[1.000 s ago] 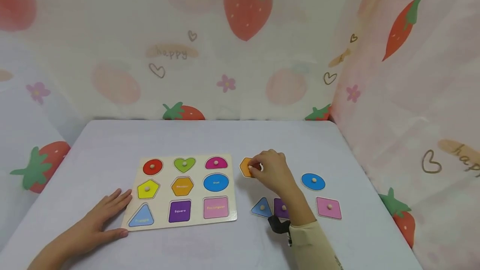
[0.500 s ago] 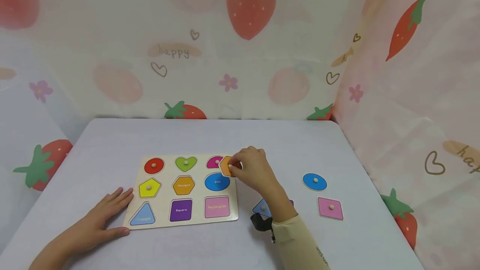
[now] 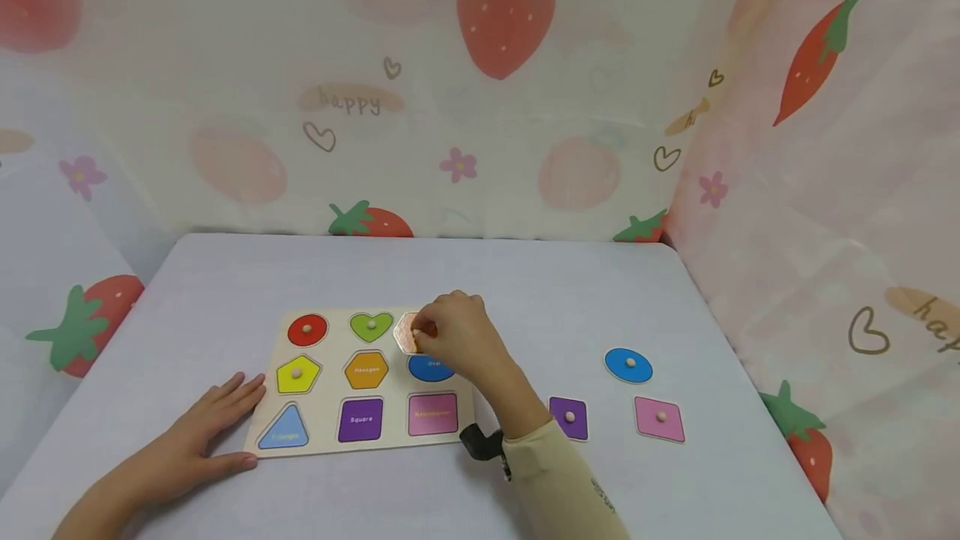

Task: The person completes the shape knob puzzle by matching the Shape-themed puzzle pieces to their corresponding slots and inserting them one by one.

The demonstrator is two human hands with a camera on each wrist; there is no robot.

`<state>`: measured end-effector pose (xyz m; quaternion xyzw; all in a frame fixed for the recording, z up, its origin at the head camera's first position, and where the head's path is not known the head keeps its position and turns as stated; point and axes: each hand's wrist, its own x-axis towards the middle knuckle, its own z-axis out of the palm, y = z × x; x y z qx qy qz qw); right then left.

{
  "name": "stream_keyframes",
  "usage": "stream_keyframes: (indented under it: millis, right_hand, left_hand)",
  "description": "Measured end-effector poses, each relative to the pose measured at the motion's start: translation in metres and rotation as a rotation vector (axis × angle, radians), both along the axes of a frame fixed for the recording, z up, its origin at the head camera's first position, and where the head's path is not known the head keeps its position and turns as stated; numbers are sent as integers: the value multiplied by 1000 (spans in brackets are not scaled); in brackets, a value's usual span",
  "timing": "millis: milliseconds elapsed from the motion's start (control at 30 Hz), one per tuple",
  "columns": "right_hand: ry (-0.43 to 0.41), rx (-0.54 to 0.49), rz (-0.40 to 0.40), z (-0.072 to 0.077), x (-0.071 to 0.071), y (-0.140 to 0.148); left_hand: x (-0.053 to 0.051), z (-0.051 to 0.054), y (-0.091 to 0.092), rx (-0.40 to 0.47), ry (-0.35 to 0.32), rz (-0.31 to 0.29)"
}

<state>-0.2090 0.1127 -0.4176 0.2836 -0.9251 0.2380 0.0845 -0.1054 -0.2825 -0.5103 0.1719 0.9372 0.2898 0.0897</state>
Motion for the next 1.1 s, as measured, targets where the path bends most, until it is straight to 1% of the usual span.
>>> stream_keyframes:
  millis: [100,300,367,500,733,933,1100]
  right_hand:
    - [-31,-25,11,-5,-2,-9]
    - [-218,-83,-33,-19,-2,-23]
    - [-256,-88,-41,-23,-1,-26]
    - [-285,-97,-19,-29,0,-34]
    - [-307,-112,15,-34,1,-48]
    - [-373,-119,27,-46,-1,-52]
    - [-387,-112,15,-57,-4,-54]
  left_hand:
    - [1,1,0,-1,-18,11]
    - [2,1,0,-15,20,-2]
    - [2,0,0,-15,26,-4]
    - [3,0,-1,-12,32,-10]
    - [2,1,0,-18,39,-1]
    - [1,0,0,-25,22,8]
    - [1,-1,-1,-27,13,3]
